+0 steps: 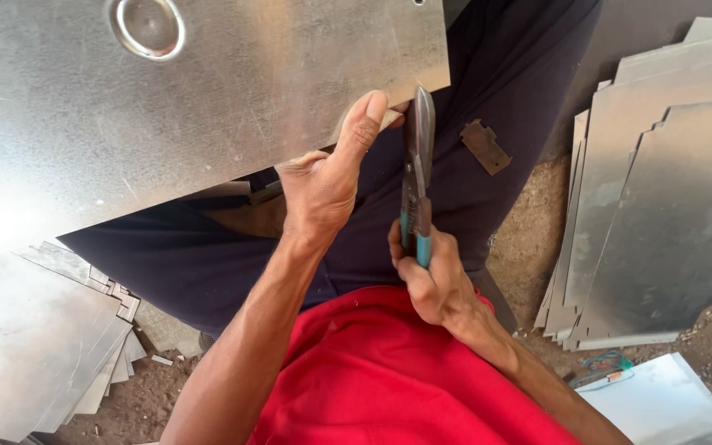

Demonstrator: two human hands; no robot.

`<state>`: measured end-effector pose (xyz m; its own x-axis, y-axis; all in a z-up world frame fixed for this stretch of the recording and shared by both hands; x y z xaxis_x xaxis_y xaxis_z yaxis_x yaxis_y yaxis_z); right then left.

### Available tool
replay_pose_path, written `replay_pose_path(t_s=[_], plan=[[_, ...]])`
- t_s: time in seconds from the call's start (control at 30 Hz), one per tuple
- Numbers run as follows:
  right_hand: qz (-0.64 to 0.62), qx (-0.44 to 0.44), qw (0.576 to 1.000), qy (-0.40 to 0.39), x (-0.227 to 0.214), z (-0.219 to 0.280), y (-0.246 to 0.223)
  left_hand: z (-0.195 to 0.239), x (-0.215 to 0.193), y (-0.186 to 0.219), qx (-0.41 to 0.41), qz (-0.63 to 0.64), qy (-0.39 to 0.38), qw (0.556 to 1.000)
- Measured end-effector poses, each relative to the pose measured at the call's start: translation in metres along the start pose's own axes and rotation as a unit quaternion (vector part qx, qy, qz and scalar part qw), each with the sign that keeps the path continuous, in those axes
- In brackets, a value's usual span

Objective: The person cuts a large metal sheet into smaller rectangular pieces using hand shears while sitting on the floor, occasionally shifting the sheets to align the cuts.

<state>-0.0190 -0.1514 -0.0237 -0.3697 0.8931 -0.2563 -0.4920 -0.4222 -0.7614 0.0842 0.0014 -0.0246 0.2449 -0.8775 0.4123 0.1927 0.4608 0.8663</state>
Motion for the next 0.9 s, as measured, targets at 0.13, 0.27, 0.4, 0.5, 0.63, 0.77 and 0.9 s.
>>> replay_pose_path(t_s=[0.13, 0.27, 0.4, 0.5, 0.63, 0.77, 0.9], plan=[[0.014, -0.029, 0.999, 0.025, -0.005, -0.007, 0.0, -0.001, -0.007, -0.008, -0.017, -0.039, -0.001, 0.999], [-0.001, -0.021, 0.999, -0.042, -0.016, 0.007, 0.014, 0.009, -0.027, -0.024, -0.12, -0.142, -0.089, 0.978], [0.086, -0.093, 0.992, 0.012, -0.061, 0.036, 0.023, 0.032, -0.068, 0.0, -0.144, -0.183, -0.223, 0.947], [0.068, -0.119, 0.989, 0.062, -0.083, 0.041, 0.035, 0.043, -0.14, 0.05, -0.005, -0.061, -0.054, 0.997], [0.042, 0.009, 0.996, 0.084, -0.095, 0.04, 0.057, 0.063, -0.196, 0.072, 0.074, 0.201, 0.128, 0.968], [0.189, 0.02, 0.981, -0.03, -0.071, 0.018, 0.014, 0.035, -0.154, 0.01, -0.102, -0.028, 0.165, 0.981], [0.165, 0.052, 0.972, -0.158, -0.06, 0.0, -0.026, 0.018, -0.093, 0.0, -0.1, 0.104, 0.064, 0.987]])
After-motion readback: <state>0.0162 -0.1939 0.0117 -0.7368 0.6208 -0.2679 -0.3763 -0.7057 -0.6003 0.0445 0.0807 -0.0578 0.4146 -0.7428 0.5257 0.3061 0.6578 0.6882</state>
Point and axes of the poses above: each hand's wrist, its own z-axis away from the middle knuckle, its own x-axis out of the palm, y = z × x, the point moved 9 cm from there along -z, towards the middle knuckle, and after that the axes turned 1 degree about z, right-handed, at the moved point
